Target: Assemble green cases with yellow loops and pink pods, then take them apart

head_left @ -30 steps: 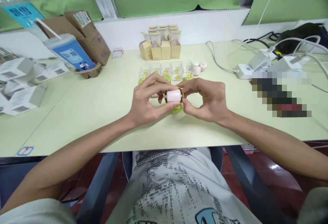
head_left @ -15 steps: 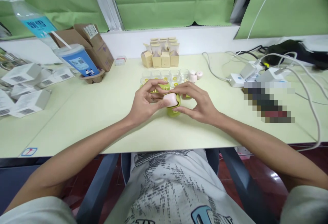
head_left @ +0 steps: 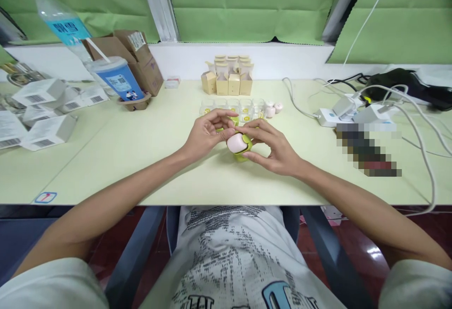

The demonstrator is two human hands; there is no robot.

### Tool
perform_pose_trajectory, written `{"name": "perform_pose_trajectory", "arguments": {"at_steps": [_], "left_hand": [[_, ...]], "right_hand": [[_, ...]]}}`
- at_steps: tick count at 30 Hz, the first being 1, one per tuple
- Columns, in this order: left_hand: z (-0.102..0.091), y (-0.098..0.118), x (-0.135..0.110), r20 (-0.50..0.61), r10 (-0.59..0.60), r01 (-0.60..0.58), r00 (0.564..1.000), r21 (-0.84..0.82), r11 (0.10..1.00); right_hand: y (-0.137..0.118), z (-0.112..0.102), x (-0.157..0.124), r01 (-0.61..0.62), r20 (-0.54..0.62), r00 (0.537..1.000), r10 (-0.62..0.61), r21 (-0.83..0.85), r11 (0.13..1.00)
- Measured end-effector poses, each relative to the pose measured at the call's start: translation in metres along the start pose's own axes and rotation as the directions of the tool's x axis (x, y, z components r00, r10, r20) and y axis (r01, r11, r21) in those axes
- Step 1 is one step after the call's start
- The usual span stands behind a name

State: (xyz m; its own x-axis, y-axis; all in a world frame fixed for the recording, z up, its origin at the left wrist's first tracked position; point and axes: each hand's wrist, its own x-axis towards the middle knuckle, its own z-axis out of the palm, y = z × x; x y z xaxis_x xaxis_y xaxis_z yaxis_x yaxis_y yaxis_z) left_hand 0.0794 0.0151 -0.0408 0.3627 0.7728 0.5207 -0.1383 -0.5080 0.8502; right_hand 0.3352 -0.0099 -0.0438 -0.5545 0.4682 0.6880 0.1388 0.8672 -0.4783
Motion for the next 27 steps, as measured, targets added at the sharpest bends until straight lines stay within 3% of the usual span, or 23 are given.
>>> {"name": "perform_pose_trajectory", "arguments": {"at_steps": [5, 10, 13, 15, 20, 24, 27], "left_hand": [[0.001, 0.001, -0.004, 0.086, 0.033, -0.036, 0.996, 0.032, 0.999], [0.002, 0.001, -0.007, 0.069, -0.003, -0.001, 0.998, 0.054, 0.999], [0.005, 0.001, -0.010, 0.093, 0.003, -0.009, 0.996, 0.069, 0.998], [0.008, 0.003, -0.012, 0.089, 0.018, -0.030, 0.996, 0.138, 0.990], [0.007, 0.014, -0.010, 0.118, -0.008, -0.032, 0.993, 0.332, 0.943], [-0.002, 0.024, -0.005, 0.198, 0.006, -0.072, 0.980, 0.329, 0.941], [-0.004, 0.023, -0.005, 0.197, 0.031, -0.090, 0.980, 0.298, 0.950]], "right_hand": [[0.002, 0.004, 0.000, -0.051, -0.070, 0.996, 0.056, 0.063, 0.997], [0.002, 0.004, 0.002, -0.219, -0.165, 0.944, 0.286, 0.335, 0.917], [0.000, 0.003, 0.003, -0.273, -0.185, 0.913, 0.365, 0.389, 0.880], [-0.001, 0.002, 0.004, -0.276, -0.189, 0.918, 0.348, 0.327, 0.904], [-0.008, -0.004, 0.007, -0.157, -0.189, 0.967, 0.172, 0.095, 0.983], [-0.015, -0.010, 0.008, -0.084, -0.157, 0.984, 0.079, -0.026, 0.996], [-0.014, -0.009, 0.007, -0.098, -0.129, 0.987, 0.099, 0.016, 0.995]]}}
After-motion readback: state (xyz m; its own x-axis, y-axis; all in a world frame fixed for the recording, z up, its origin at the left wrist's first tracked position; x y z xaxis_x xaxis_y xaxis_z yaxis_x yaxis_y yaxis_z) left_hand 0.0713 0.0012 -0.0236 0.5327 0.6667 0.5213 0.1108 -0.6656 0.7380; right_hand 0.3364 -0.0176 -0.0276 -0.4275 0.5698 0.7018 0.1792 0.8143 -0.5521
